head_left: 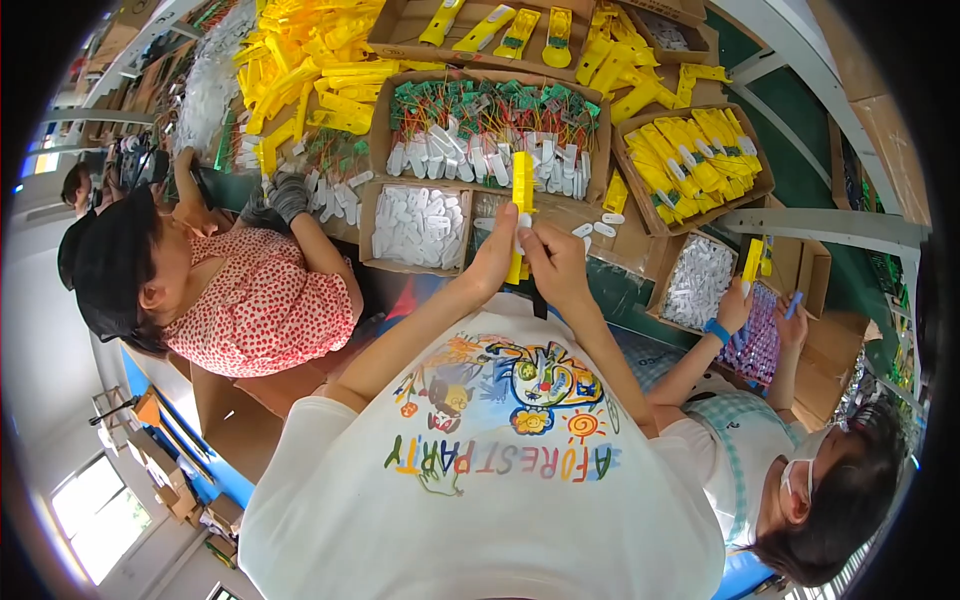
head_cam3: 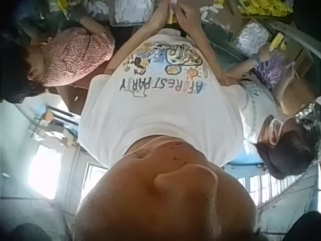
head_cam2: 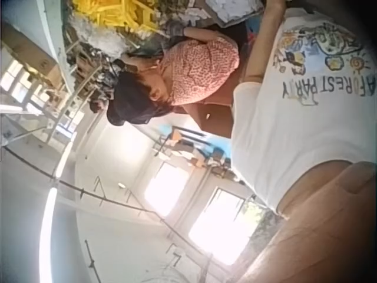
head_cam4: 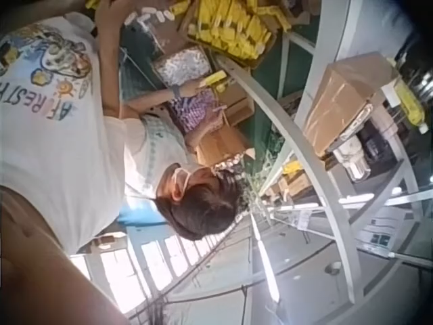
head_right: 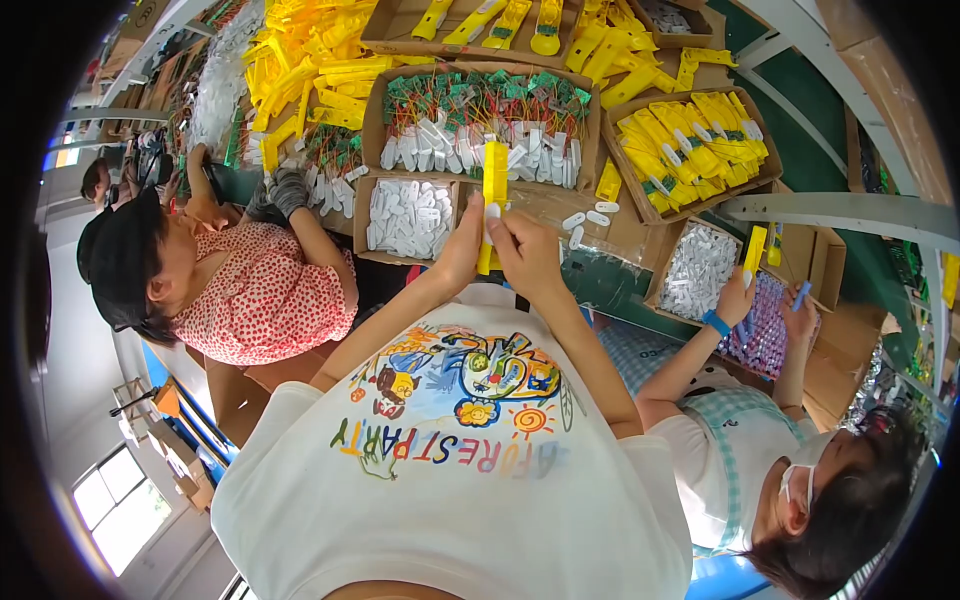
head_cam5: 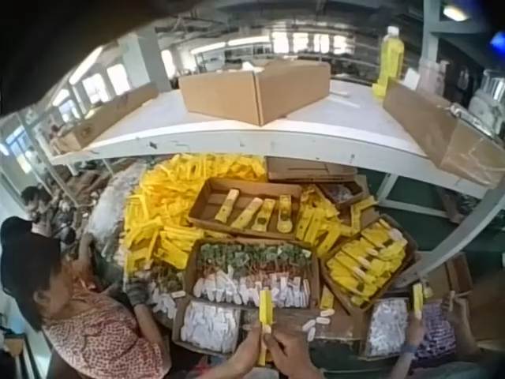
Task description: Assembling internal components into yellow plastic housings at a factory workstation.
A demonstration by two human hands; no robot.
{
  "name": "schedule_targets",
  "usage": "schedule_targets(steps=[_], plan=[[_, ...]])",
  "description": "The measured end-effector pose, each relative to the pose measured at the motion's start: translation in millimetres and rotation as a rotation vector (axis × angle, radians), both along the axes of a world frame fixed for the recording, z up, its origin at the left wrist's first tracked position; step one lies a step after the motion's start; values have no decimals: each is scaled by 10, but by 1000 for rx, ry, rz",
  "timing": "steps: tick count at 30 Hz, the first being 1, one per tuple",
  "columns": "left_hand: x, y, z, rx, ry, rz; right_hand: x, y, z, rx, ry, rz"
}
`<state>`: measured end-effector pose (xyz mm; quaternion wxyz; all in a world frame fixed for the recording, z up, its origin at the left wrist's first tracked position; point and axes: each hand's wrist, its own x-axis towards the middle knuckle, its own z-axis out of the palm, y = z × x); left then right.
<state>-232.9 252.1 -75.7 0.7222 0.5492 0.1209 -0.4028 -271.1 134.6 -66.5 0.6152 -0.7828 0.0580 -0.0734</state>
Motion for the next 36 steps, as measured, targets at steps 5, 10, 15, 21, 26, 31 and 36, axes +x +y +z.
schedule_targets(steps=[5, 10, 15, 21, 26, 31, 36], plan=[[164, 321, -316, -333, -100, -77, 429, -192, -405, 360, 95, 235], [203, 462, -159, -275, 13, 144, 1653, -926, -971, -561, -80, -399], [189, 450, -125, -384, 129, 166, 1981, -805, -1000, -728, 85, -493], [215, 339, 27, -256, -16, 172, 1755, -953, -659, -707, -411, -464], [495, 158, 387, 261, -643, 131, 1141, -783, 32, 754, -159, -165], [549, -28, 963, 244, -1055, 163, 464, -507, 575, 689, -68, 137], [412, -119, 1075, -60, -660, 70, 270, -408, 657, 710, -48, 146]])
